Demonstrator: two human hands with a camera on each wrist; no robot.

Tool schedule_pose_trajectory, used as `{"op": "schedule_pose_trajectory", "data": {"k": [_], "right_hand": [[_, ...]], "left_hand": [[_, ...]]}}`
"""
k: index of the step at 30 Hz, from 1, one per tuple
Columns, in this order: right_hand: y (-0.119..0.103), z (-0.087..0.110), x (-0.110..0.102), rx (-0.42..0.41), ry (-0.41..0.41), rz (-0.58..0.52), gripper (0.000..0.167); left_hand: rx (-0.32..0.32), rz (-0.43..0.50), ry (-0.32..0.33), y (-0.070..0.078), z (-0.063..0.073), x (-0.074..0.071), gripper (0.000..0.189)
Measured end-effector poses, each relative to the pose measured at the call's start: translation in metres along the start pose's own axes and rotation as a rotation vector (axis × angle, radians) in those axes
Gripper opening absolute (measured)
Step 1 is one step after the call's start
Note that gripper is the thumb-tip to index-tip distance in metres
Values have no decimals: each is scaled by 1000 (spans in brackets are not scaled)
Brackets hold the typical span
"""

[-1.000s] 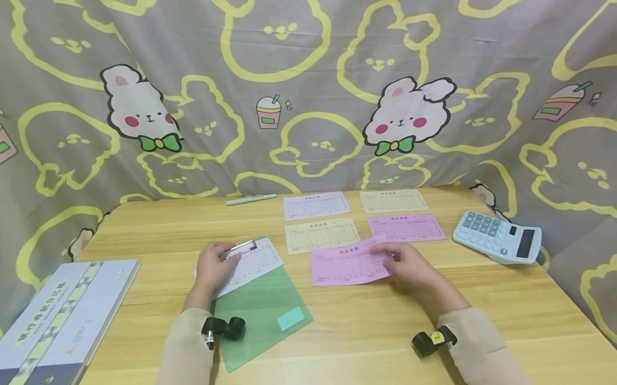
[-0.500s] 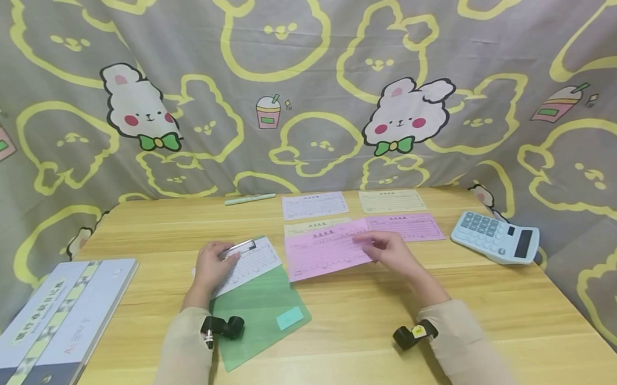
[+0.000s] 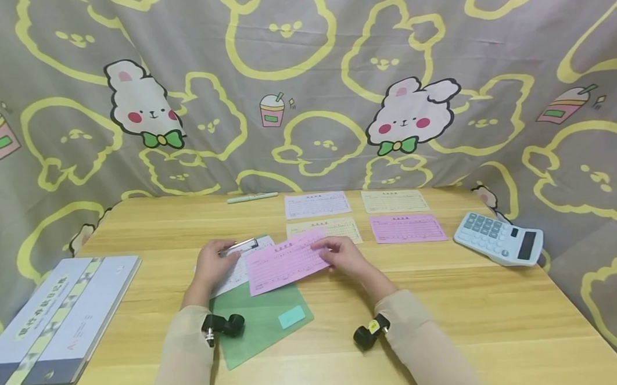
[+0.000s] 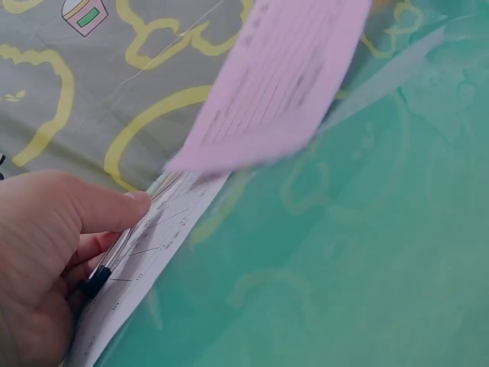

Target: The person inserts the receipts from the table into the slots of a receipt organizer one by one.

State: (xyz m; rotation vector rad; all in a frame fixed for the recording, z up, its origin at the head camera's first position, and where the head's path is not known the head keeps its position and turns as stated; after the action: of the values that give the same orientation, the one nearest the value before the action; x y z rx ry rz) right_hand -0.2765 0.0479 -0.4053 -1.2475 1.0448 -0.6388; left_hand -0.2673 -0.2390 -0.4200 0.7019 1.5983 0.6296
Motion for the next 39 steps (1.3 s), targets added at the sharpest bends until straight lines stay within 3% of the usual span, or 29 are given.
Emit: {"op": "schedule_pose_trajectory", "data": {"k": [10,18,39], "right_hand": [[-11,-13,33,17,-81,38,25],[-7,-21,53,40,-132,47,25],[-12,-34,74,53,-177,137,24]], "left_hand": [[-40,65,-38,1,0,-2,36],[-45,94,-33,2,1,-3,38],[-31,86,-17,7,2,-5,37]]}}
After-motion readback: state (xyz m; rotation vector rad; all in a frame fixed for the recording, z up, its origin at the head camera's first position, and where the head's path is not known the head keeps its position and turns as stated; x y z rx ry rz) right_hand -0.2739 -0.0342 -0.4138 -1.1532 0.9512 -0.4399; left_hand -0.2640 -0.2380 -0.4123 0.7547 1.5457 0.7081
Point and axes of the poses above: each hand's wrist, its own z-axis away from the middle knuckle, its own x-axis out of the palm, y = z × x, the point moved 4 cm from there along -z, towards the middle knuckle, and after that the axes turned 5 degrees about -y, right-handed, at the moved point
